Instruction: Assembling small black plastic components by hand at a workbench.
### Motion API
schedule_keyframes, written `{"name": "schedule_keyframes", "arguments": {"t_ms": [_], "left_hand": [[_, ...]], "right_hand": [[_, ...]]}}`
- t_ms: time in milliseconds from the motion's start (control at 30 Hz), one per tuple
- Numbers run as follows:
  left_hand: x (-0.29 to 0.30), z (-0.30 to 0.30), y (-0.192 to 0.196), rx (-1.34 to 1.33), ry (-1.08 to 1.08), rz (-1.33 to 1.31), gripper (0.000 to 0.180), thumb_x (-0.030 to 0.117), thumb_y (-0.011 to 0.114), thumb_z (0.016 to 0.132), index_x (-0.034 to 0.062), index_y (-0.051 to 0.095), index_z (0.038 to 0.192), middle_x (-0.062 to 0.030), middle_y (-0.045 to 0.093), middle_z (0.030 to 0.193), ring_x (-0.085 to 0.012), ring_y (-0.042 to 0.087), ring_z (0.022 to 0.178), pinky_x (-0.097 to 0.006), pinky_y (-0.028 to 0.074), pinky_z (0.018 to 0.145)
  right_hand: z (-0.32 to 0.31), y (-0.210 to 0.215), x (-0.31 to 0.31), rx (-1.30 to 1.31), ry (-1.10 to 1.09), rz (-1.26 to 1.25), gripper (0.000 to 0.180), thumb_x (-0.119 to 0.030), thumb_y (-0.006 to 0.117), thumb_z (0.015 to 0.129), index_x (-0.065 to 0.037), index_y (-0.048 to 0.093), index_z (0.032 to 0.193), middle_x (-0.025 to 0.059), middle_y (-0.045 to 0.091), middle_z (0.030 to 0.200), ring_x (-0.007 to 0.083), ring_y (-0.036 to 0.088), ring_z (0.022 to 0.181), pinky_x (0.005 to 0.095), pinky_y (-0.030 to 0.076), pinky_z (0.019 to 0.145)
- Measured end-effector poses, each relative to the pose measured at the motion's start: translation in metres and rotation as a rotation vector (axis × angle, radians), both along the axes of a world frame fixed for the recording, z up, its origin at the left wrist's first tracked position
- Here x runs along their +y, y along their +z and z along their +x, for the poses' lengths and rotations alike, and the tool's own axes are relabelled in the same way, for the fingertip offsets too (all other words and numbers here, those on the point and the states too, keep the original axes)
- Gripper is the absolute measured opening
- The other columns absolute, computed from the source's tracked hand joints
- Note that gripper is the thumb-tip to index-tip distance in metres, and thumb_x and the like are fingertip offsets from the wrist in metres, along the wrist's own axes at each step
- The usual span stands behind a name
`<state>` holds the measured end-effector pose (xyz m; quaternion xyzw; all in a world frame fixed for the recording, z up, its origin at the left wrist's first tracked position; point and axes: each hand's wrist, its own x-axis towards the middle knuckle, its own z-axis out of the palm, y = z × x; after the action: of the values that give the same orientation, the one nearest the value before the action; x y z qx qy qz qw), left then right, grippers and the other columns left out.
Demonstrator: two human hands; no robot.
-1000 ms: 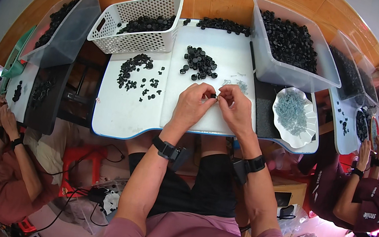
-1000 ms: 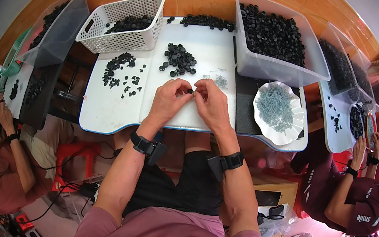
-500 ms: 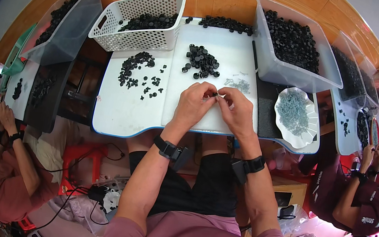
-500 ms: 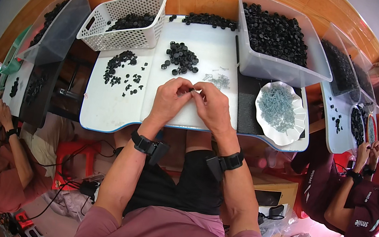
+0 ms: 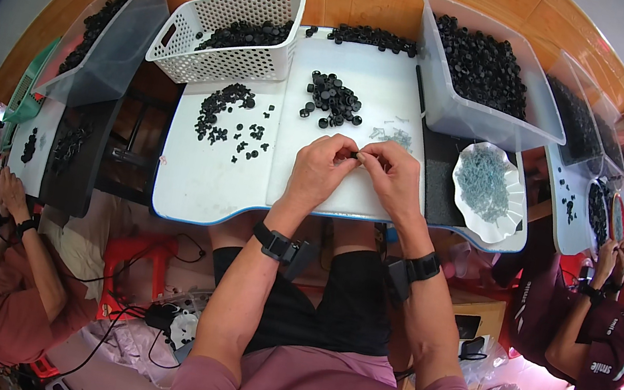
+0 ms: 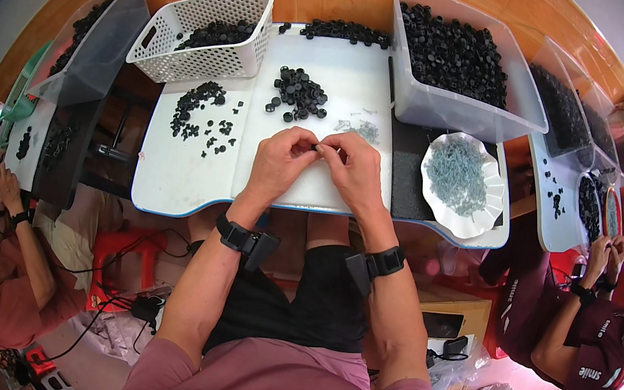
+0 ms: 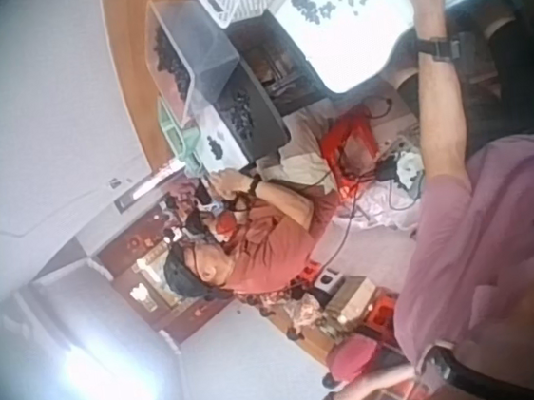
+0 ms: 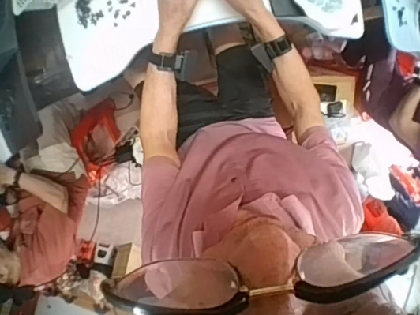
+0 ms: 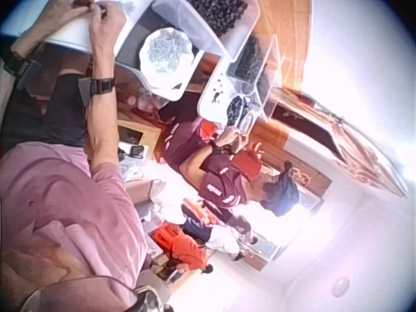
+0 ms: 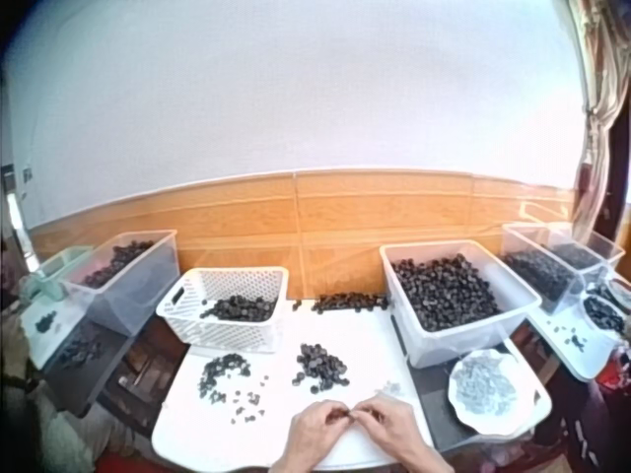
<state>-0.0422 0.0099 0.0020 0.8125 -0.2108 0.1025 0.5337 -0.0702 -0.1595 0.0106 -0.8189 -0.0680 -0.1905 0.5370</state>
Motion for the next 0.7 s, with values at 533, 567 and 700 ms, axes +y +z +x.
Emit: {"name": "schedule_keyframes", "arguments": {"t_ms": [533, 567, 700], "left_hand": [[0.0012, 0.0003, 0.0053, 0.188, 0.186, -0.291, 0.022, 0.004, 0.080, 0.089, 0.0020, 0.072, 0.109, -0.0014, 0.074, 0.092, -0.0043, 0.057, 0.073, -0.021, 0.049, 0.068], [0.0012, -0.0001, 0.0059, 0.218, 0.155, -0.282, 0.022, 0.005, 0.080, 0.089, 0.0021, 0.072, 0.110, -0.0014, 0.074, 0.092, -0.0046, 0.058, 0.073, -0.021, 0.050, 0.068], [0.0017, -0.0015, 0.0067, 0.203, 0.056, -0.237, 0.022, 0.005, 0.081, 0.088, 0.0048, 0.075, 0.109, -0.0005, 0.074, 0.092, -0.0062, 0.060, 0.075, -0.022, 0.049, 0.067]], "right_hand": [[-0.0043, 0.0015, -0.0019, -0.134, -0.137, -0.184, 0.016, -0.004, 0.078, 0.083, -0.005, 0.073, 0.098, 0.0086, 0.067, 0.085, 0.0219, 0.061, 0.067, 0.0343, 0.048, 0.062], [-0.0047, 0.0029, -0.0016, -0.094, -0.142, -0.119, 0.015, -0.003, 0.077, 0.085, -0.005, 0.073, 0.099, 0.0084, 0.068, 0.085, 0.0199, 0.060, 0.066, 0.0322, 0.048, 0.061], [-0.0051, 0.0063, 0.0003, -0.087, -0.109, -0.036, 0.015, -0.003, 0.075, 0.088, -0.004, 0.074, 0.103, 0.0066, 0.072, 0.090, 0.0138, 0.060, 0.066, 0.0281, 0.046, 0.060]]}}
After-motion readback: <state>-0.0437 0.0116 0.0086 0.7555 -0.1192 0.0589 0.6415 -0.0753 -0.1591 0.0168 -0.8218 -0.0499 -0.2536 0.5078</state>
